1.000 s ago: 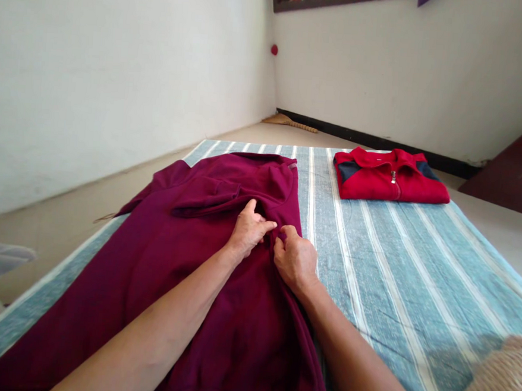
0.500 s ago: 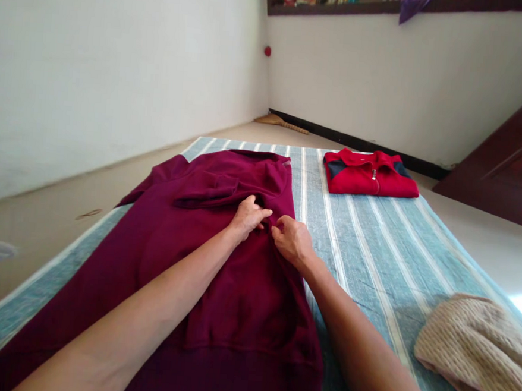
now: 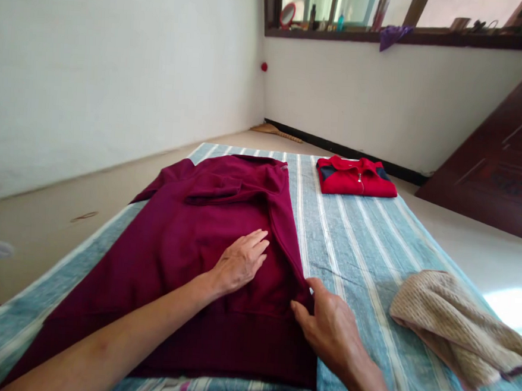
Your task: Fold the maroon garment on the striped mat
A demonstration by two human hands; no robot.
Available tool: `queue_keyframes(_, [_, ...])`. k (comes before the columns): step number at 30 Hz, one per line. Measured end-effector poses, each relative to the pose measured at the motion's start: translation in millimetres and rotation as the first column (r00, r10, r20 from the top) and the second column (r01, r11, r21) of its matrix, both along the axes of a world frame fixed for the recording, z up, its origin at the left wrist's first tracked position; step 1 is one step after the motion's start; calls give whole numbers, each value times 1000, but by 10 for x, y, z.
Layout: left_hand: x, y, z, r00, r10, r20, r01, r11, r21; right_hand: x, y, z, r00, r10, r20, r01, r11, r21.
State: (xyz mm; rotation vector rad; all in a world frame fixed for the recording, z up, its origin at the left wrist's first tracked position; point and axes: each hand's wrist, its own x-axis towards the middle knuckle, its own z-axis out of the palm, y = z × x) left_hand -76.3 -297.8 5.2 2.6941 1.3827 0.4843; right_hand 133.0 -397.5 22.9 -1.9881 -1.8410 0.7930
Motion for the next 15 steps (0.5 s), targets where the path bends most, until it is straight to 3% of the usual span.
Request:
queue_keyframes(6, [93, -108, -86, 990, 7, -144, -23, 994, -109, -139, -25, 184, 997, -62, -45, 66, 992, 106])
queue_keyframes(10, [147, -141, -28, 987, 19, -160, -46, 985, -165, -398, -3, 356, 993, -59, 98, 41, 984, 172])
queue_keyframes(15, [130, -299, 14, 993, -76, -91, 59, 982, -178, -668, 1, 461, 968, -14, 250, -27, 987, 161])
